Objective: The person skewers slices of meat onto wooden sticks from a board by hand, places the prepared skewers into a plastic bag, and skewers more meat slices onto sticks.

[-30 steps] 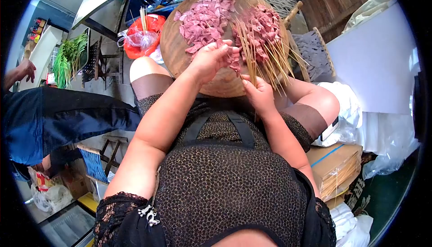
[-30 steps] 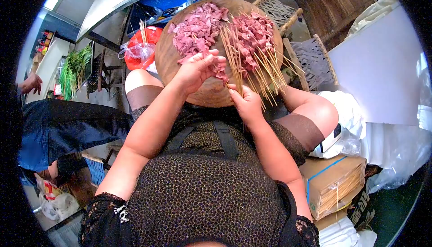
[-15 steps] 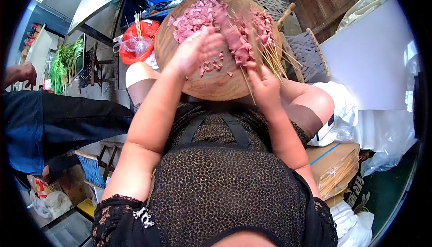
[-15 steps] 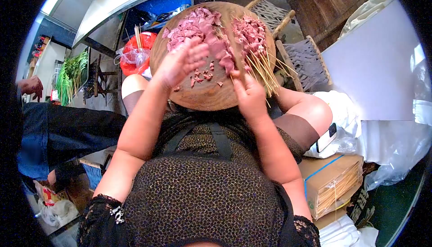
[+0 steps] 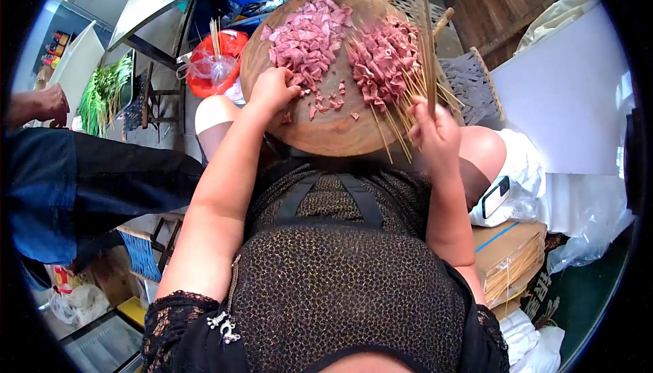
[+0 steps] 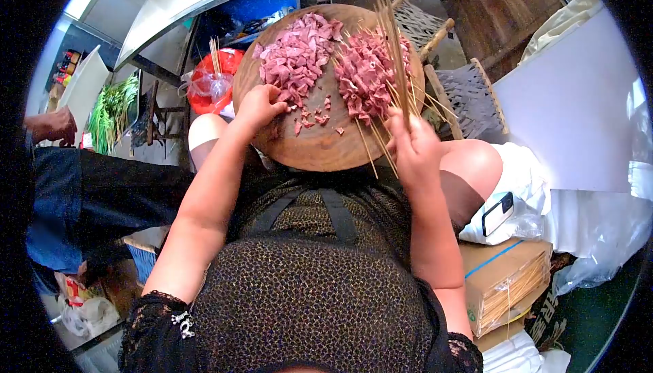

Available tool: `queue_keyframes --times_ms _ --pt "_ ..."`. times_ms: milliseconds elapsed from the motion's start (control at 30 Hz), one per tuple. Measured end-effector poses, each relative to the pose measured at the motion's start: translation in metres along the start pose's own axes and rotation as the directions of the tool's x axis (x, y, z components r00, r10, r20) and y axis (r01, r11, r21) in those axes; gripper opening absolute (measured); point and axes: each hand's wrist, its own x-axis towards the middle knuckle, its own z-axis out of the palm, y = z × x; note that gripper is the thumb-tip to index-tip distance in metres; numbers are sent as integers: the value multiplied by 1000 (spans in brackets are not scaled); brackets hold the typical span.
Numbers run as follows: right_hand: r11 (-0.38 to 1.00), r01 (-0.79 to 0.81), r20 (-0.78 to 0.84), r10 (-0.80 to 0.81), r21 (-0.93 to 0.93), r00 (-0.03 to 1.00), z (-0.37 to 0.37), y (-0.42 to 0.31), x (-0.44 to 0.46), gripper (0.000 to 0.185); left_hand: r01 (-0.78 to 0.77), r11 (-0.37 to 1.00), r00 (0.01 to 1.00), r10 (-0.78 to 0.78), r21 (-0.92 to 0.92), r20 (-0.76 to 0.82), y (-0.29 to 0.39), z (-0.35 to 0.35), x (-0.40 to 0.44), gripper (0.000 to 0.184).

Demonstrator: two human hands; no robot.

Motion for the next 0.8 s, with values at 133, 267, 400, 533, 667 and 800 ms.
queue_keyframes --times_ms 133,267,400,533,667,800 --pt "898 -335 304 246 285 920 31 13 -44 26 50 995 997 -55 87 62 1 -2 -1 27" --pt "908 -415 513 330 58 793 43 53 -48 26 270 509 948 -291 -818 132 -3 -10 1 14" --pt "974 -208 423 153 87 893 52 33 -13 22 304 135 916 -314 -943 250 13 -22 2 13" --pt "963 -221 435 136 152 890 61 38 3 17 288 -71 903 -313 -955 295 24 -18 2 14" --pt "973 -217 364 175 76 915 58 67 0 15 255 -133 897 -337 -958 286 26 -15 -1 16" --pt "925 -333 396 239 186 886 54 55 -2 19 225 -63 900 -369 -972 232 30 -15 -1 17"
